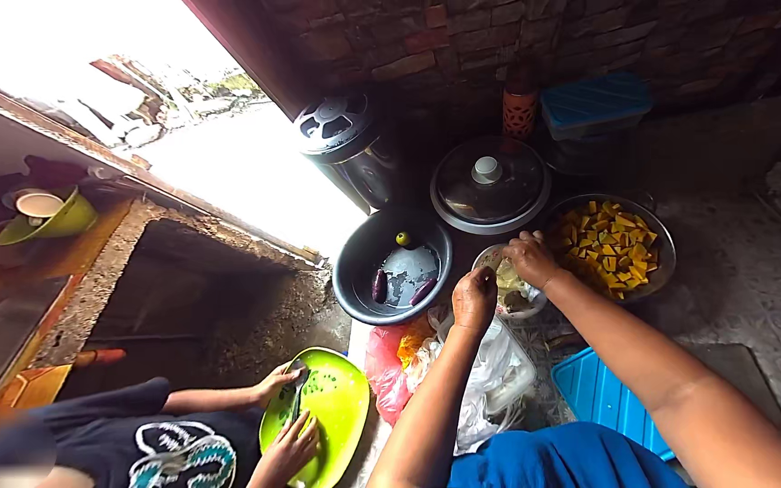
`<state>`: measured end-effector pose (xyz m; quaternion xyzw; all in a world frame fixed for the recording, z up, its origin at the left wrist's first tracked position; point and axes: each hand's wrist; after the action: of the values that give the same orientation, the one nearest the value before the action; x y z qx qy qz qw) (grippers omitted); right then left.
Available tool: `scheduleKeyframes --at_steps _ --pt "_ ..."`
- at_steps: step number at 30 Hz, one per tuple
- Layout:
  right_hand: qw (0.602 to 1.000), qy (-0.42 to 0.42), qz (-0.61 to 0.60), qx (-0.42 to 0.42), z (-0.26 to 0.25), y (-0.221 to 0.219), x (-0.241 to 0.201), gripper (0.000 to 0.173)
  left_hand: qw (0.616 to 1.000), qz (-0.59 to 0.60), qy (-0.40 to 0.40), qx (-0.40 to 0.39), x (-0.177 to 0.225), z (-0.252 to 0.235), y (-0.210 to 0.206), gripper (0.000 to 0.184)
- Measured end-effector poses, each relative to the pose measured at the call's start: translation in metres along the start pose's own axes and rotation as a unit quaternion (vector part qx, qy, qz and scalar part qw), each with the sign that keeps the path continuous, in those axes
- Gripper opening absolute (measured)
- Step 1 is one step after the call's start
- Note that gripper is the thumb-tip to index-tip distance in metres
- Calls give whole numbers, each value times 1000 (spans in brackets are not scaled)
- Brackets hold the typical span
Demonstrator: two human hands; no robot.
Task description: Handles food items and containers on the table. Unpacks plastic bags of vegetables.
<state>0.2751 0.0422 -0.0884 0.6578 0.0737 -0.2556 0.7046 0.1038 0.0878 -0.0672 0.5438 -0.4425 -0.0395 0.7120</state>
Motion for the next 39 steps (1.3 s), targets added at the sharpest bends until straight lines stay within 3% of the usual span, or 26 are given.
scheduleKeyframes --at_steps 2,7,10,13,19,20,23,26,27,28,30,31,33,34,36,39 --pt "998 11 -29 52 5 8 2 23 1000 16 -1 23 -2 -1 3 21" --pt "972 104 -34 210 16 18 4 14 999 39 35 -6 -3 0 -1 22" --pt "968 125 -41 216 20 24 -2 13 998 57 31 6 1 3 -2 21" --pt "985 86 -56 139 24 29 -1 16 998 56 29 11 0 4 1 22" --pt "941 112 -89 308 46 42 -20 14 975 182 -50 121 -2 13 9 16" --pt "943 102 -97 303 48 37 -21 14 975 183 -44 115 -3 13 8 16" --pt "983 36 -89 158 52 21 -20 20 988 143 6 62 -10 17 6 19" --pt "950 55 -102 289 52 27 -24 17 984 164 -14 76 -3 18 10 18" --pt "947 54 -111 298 52 29 -26 16 985 160 -11 66 -3 17 12 19" --pt "957 41 -114 264 52 28 -27 17 988 147 8 43 -5 16 12 20" --pt "989 -18 -102 108 53 29 -30 24 990 128 51 9 -8 15 9 23" --pt "990 -28 -100 93 52 30 -31 25 990 128 54 4 -7 13 9 23" --pt "981 -16 -113 158 50 27 -31 23 990 135 48 1 -1 12 13 22" --pt "982 -17 -110 151 50 25 -31 22 990 134 52 -8 0 14 15 23" --pt "992 -35 -111 53 53 27 -32 26 988 133 65 -35 -1 15 21 24" --pt "993 5 -108 53 60 26 -34 50 982 171 63 -50 -1 11 28 22"
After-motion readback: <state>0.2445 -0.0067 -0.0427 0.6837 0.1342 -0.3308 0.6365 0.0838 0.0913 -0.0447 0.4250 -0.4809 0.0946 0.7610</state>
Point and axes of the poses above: each hand's wrist, its own z-axis away from the middle knuckle, its own y-axis out of the back of the hand, x = y × z, and after that the axes turned 4 degrees about -z, right-handed
